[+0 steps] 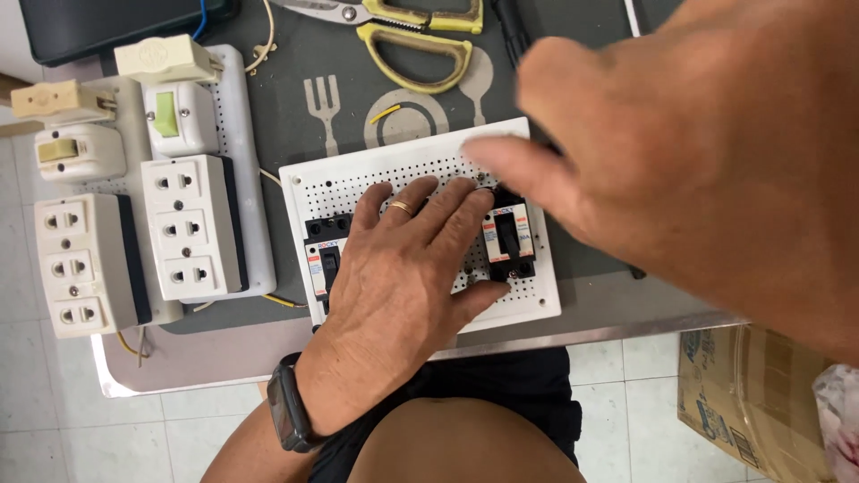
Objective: Attaching and securing electrical circuit breakers onto a perforated mounting board using a screwdriver.
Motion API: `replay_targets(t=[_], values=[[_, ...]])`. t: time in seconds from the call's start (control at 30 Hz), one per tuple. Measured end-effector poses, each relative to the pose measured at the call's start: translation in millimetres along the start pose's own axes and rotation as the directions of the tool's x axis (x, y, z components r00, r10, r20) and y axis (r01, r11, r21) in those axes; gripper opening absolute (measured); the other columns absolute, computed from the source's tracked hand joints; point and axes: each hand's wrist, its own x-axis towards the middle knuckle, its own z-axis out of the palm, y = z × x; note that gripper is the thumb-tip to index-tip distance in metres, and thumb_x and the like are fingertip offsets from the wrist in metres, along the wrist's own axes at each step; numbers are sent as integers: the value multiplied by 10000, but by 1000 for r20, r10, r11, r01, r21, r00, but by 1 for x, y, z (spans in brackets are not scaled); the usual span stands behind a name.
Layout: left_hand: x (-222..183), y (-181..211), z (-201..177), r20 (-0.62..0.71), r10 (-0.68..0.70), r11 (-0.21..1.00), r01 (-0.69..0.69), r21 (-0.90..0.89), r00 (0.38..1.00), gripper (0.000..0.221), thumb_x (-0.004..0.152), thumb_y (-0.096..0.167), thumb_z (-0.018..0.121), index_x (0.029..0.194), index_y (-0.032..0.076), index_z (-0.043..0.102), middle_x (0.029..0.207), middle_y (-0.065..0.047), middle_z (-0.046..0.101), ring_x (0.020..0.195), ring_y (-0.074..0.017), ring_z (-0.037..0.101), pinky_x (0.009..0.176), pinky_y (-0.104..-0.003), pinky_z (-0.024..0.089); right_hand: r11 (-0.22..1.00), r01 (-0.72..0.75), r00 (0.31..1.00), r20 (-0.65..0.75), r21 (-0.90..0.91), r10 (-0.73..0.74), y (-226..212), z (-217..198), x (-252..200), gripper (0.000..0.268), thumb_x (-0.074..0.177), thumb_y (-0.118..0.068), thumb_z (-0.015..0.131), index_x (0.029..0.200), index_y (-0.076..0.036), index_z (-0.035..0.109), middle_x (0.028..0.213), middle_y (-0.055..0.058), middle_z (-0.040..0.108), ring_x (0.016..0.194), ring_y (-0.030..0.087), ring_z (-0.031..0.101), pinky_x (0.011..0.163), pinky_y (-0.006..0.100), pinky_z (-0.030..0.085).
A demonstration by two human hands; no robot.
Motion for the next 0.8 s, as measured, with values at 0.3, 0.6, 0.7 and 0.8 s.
replay_targets(t=[0.3,0.6,0.7,0.8], values=[[-1,-2,6,-10,11,1000,-10,19,1000,842,695,504,841,1336,69,510,1285,-65,608,1131,-343,554,953,-509,388,991,102,995,26,-87,-100,-44,28,70,269,1111,-138,687,940,-154,479,677,-60,396,540,105,398,416,272,302],[-2,-2,6,7,-17,1000,17,-11,1000,752,724,481,810,1307,87,545,1317,-81,594,1168,-331,536,982,-552,378,854,42,955,273,-518,119,-41,11,58,589,1114,-738,544,932,-198,396,484,-45,386,459,167,503,433,295,289],[-2,-1,5,10,-24,1000,24,8,1000,799,706,480,823,1343,106,517,1310,-69,604,1156,-338,547,974,-529,383,746,78,940,297,-661,165,-49,5,59,895,1251,-986,330,754,-241,334,491,-68,303,540,132,408,595,297,275],[-2,-2,5,-6,-6,1000,6,0,1000,758,716,500,818,1289,78,556,1291,-66,607,1129,-323,554,938,-496,391,940,122,970,237,-318,-46,-56,-1,65,459,951,-611,611,1093,-192,491,728,-69,546,567,134,576,457,298,488]])
